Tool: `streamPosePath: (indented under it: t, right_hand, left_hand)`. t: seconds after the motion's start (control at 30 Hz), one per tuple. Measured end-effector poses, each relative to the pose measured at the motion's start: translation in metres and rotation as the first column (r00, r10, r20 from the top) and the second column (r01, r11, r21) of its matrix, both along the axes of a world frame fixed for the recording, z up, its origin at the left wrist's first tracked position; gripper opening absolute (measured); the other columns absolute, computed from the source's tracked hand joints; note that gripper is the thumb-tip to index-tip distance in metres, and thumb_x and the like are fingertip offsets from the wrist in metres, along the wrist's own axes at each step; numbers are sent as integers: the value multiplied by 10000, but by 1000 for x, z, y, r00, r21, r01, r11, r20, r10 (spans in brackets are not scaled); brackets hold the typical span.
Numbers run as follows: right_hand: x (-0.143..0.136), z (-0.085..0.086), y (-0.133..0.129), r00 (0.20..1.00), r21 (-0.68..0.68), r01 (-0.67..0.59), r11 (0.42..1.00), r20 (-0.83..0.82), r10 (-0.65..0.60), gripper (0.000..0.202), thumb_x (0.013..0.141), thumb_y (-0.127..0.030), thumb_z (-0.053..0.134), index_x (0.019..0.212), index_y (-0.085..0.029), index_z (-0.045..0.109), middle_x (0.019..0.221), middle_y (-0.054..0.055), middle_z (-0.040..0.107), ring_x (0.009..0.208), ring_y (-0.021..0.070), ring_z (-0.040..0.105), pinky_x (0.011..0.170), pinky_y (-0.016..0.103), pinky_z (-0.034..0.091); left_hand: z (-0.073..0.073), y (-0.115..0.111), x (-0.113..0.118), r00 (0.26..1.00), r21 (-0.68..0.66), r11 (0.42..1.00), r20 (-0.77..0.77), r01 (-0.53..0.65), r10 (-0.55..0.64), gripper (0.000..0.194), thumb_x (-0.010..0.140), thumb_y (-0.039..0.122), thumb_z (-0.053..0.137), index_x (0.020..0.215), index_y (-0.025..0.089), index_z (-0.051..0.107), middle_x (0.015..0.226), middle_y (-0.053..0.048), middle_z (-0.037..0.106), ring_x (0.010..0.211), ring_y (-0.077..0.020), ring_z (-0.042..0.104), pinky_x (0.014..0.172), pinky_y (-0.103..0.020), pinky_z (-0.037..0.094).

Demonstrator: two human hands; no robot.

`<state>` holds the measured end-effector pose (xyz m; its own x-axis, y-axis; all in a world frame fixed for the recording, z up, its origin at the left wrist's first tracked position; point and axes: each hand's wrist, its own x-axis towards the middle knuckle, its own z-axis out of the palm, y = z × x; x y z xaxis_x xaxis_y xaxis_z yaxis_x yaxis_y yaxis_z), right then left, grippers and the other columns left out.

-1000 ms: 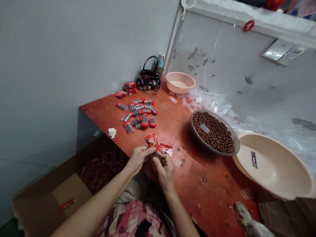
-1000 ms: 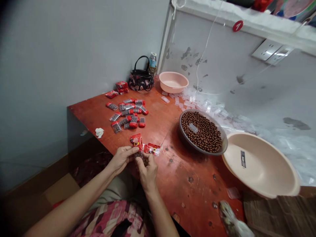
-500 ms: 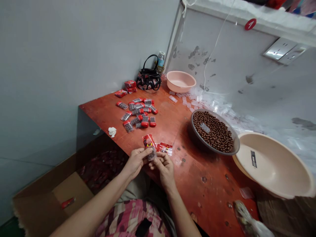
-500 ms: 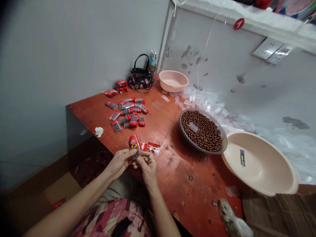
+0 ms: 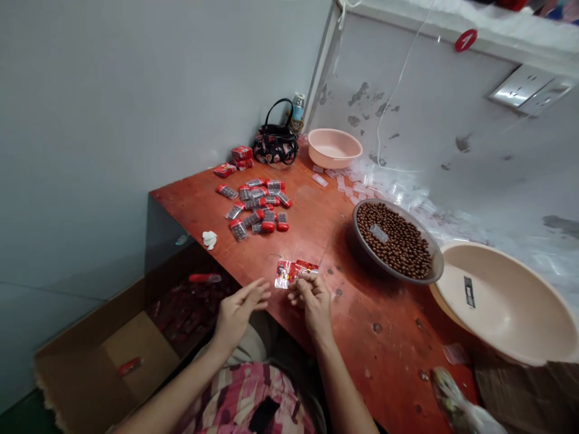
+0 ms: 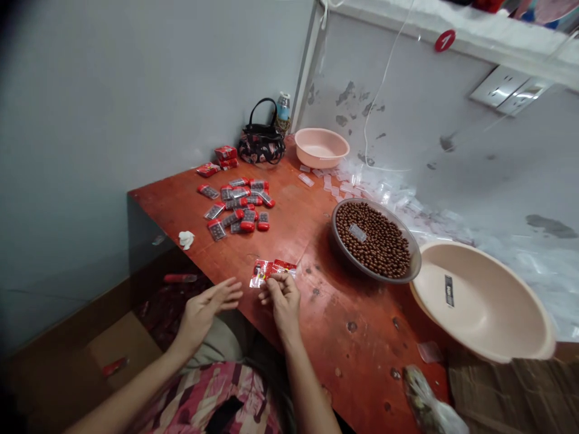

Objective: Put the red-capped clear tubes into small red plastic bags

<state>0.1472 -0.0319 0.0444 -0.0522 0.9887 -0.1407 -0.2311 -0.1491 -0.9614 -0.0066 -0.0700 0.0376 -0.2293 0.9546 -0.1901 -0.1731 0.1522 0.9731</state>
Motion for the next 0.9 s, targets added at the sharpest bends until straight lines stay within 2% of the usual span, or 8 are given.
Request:
streamPosePath:
  t: [0.07, 0.17, 0.27, 0.4, 0.53, 0.63, 0.77, 0.9]
  right_hand:
    - [4, -2, 0, 999, 4, 2, 1000, 32, -2, 172, 766, -318, 550, 839, -168, 508, 632, -13, 590, 474, 81, 547, 416, 166, 417]
    - [4, -4, -2, 997, 10, -9, 1000, 81, 8, 181, 766, -334, 544, 826, -166, 518, 591, -23, 575, 451, 79, 534, 409, 164, 404]
    - [4, -6, -3, 993, 1, -29, 1000, 117, 29, 181, 766, -344, 536, 819, -172, 526, 573, -31, 570, 440, 80, 516, 414, 170, 398]
    - [5, -9, 3, 971, 40, -12, 999, 237, 2, 179, 771, -346, 517, 817, -176, 546, 617, -16, 583, 501, 101, 530, 463, 195, 418]
    - [1, -12, 14, 890, 179, 55, 982, 437, -129, 244, 738, -346, 547, 916, -180, 560, 841, 43, 624, 731, 159, 578, 647, 267, 457]
    - [-3, -16, 23, 875, 196, 28, 980, 468, -119, 375, 683, -321, 611, 1019, -182, 521, 884, 48, 626, 784, 175, 579, 720, 299, 447]
    - [-5, -13, 31, 939, 166, -2, 986, 339, -55, 292, 736, -281, 545, 1008, -183, 501, 744, 11, 617, 682, 149, 574, 647, 273, 452]
    - [-4, 0, 38, 977, 100, -133, 986, 182, 113, 297, 693, -238, 591, 972, -188, 500, 619, -44, 545, 534, 100, 513, 522, 210, 416]
  left_hand:
    - [-7, 16, 5, 900, 172, 975, -432, 141, -54, 409, 747, 380, 519, 1109, 191, 552, 1167, -97, 552, 1065, -254, 497, 930, -406, 357]
    - [-18, 43, 13, 578, 244, 922, -816, 301, 27, 413, 752, 340, 524, 1146, 217, 526, 1248, -74, 478, 1197, -278, 341, 1006, -474, 198]
    - [-29, 58, 19, 359, 203, 917, -931, 343, 71, 332, 785, 301, 482, 1093, 215, 568, 1210, -69, 515, 1205, -297, 320, 996, -520, 161]
    - [-35, 60, 20, 293, 220, 918, -948, 329, 123, 284, 811, 249, 436, 1047, 229, 594, 1138, -44, 576, 1187, -285, 351, 981, -525, 188]
    - [-34, 58, 20, 310, 269, 898, -937, 348, 160, 271, 814, 209, 423, 1007, 215, 614, 1094, -58, 604, 1142, -272, 416, 975, -512, 215]
    - [-32, 53, 20, 394, 343, 864, -900, 368, 189, 275, 811, 182, 421, 1007, 199, 613, 1093, -67, 605, 1135, -266, 428, 983, -503, 211]
    - [-22, 44, 18, 668, 403, 871, -733, 281, 124, 298, 792, 206, 457, 1062, 205, 584, 1133, -73, 580, 1127, -240, 441, 981, -433, 269]
    - [-10, 44, 11, 953, 164, 975, -289, 147, -95, 340, 742, 336, 525, 1036, 180, 597, 1000, -73, 641, 916, -241, 584, 796, -346, 457]
